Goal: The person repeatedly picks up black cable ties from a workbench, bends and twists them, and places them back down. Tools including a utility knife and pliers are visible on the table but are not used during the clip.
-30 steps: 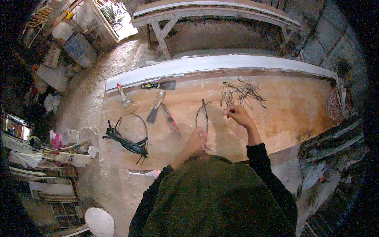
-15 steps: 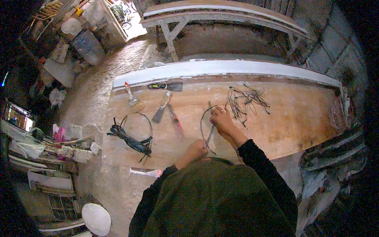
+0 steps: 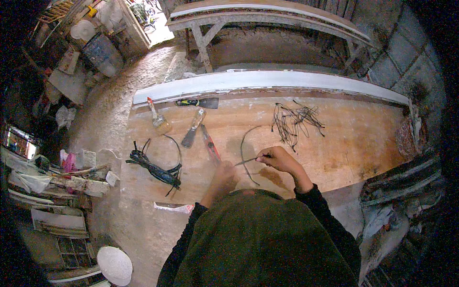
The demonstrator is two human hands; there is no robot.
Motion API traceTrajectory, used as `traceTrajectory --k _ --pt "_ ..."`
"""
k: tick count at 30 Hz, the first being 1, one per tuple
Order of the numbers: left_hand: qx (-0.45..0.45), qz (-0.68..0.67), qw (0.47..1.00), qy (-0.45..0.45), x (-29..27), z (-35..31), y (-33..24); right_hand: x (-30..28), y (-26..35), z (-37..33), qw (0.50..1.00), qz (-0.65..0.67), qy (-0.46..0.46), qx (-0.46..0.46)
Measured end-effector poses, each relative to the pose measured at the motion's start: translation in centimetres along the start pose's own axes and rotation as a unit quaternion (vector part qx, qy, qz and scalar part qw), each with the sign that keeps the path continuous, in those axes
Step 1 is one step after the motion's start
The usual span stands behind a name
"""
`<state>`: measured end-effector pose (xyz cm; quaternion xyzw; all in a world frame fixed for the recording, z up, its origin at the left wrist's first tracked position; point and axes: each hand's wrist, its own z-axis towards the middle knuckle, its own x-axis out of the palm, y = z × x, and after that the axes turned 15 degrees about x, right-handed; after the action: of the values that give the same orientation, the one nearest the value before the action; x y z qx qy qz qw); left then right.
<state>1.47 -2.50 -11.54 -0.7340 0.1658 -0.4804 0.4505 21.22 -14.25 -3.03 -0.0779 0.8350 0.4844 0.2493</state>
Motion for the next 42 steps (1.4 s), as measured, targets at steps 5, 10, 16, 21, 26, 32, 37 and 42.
traceTrajectory --k 5,10,16,21,26,32,37,42 --pt "-0.131 -0.264 0.955 -0.031 -3.5 -0.3 1.8 2.3 -3.1 0.0 1.0 0.026 0.009 0.01" --pt "-0.16 -0.398 0.903 -0.022 -5.1 0.3 2.6 1.0 -3.8 -1.7 0.969 0.23 0.028 0.088" --pt "-0.084 -0.071 0.993 0.037 -1.5 -0.5 0.0 -0.3 -4.4 -3.1 0.842 0.525 0.114 0.045" --pt "-0.074 0.149 0.972 0.168 -0.9 -0.9 -1.4 -1.1 -5.1 -3.2 0.748 0.656 0.099 -0.025" --pt "0.045 0.401 0.894 0.196 -0.5 -0.6 -3.0 -1.6 -4.8 -3.0 0.699 0.713 0.035 -0.041" --pt "0.066 0.5 0.862 0.051 1.4 -0.4 -5.5 -1.3 -3.3 -3.2 0.69 0.722 -0.012 -0.046" --pt "0.088 0.372 0.923 -0.05 1.4 0.6 -4.2 1.4 -2.4 -2.3 0.751 0.658 0.041 -0.024" --pt "0.065 0.255 0.964 -0.044 3.3 1.1 -3.3 4.5 0.4 -1.8 0.824 0.555 0.1 0.054"
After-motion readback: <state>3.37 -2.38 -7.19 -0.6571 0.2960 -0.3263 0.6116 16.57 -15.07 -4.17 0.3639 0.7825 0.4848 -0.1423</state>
